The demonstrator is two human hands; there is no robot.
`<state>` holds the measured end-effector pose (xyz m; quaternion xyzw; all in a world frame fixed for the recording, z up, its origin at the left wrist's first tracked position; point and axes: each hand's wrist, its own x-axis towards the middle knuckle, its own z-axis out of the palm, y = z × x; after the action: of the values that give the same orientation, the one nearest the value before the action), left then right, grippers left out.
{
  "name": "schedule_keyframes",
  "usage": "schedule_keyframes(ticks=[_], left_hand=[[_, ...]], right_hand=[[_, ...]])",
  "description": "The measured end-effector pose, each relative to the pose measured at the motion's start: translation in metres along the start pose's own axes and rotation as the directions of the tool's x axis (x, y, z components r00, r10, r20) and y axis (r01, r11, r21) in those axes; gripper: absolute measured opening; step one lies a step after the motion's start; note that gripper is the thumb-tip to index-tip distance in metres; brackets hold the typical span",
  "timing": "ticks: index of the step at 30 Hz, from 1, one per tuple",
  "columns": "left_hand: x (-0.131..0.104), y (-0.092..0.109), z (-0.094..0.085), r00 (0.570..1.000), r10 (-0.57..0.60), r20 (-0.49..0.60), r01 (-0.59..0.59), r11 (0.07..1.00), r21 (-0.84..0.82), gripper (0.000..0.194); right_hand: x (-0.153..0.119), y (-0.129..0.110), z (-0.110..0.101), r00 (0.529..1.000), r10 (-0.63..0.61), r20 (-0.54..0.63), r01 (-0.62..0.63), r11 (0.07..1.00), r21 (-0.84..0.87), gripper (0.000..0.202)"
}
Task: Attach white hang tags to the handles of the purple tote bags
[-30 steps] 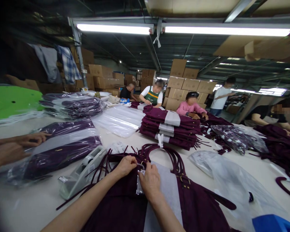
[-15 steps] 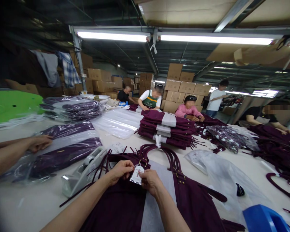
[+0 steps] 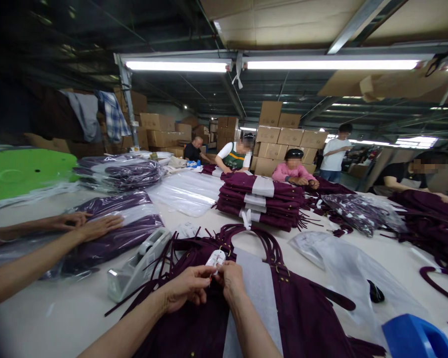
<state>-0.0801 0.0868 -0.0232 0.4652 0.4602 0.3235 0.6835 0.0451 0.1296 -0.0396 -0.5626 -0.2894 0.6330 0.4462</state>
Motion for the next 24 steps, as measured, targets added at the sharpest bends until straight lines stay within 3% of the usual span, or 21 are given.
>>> schedule_keyframes(ticks=[3, 7, 11, 15, 17, 20, 22, 24], left_hand=[[-0.001, 0.001, 0.007, 1.000, 0.030, 0.011, -0.029, 0.998, -0.047, 0.061], [0.005, 0.004, 0.008, 0.985, 0.097, -0.141, -0.103, 0.994, -0.037, 0.060], [0.010, 0.006, 0.003, 0.937, 0.133, -0.325, -0.100, 0.988, 0.115, 0.055], [0.004, 0.009, -0.004, 0.915, 0.126, -0.383, -0.064, 0.983, 0.172, 0.059], [-0.005, 0.009, -0.011, 0.894, 0.170, -0.414, -0.057, 0.961, 0.272, 0.058], [-0.023, 0.006, -0.024, 0.819, 0.313, -0.481, -0.018, 0.852, 0.524, 0.056], [-0.039, 0.003, -0.031, 0.794, 0.368, -0.484, 0.016, 0.784, 0.621, 0.055], [-0.057, 0.000, -0.033, 0.809, 0.380, -0.449, 0.026, 0.739, 0.673, 0.054]], right_hand=[[-0.003, -0.001, -0.001, 0.998, -0.013, 0.056, 0.014, 1.000, -0.017, 0.012], [-0.010, -0.004, -0.001, 0.990, -0.023, 0.136, 0.037, 0.994, -0.103, 0.010], [-0.015, -0.004, -0.004, 0.989, -0.109, 0.103, 0.127, 0.973, -0.193, 0.013], [-0.020, -0.006, -0.016, 0.972, -0.233, 0.042, 0.237, 0.948, -0.211, 0.015], [-0.026, -0.009, -0.028, 0.962, -0.268, 0.046, 0.271, 0.934, -0.232, 0.028], [-0.042, -0.019, -0.054, 0.947, -0.312, 0.075, 0.319, 0.889, -0.328, 0.037], [-0.057, -0.026, -0.078, 0.926, -0.362, 0.107, 0.370, 0.808, -0.459, 0.039], [-0.074, -0.032, -0.108, 0.888, -0.442, 0.131, 0.421, 0.663, -0.619, 0.040]])
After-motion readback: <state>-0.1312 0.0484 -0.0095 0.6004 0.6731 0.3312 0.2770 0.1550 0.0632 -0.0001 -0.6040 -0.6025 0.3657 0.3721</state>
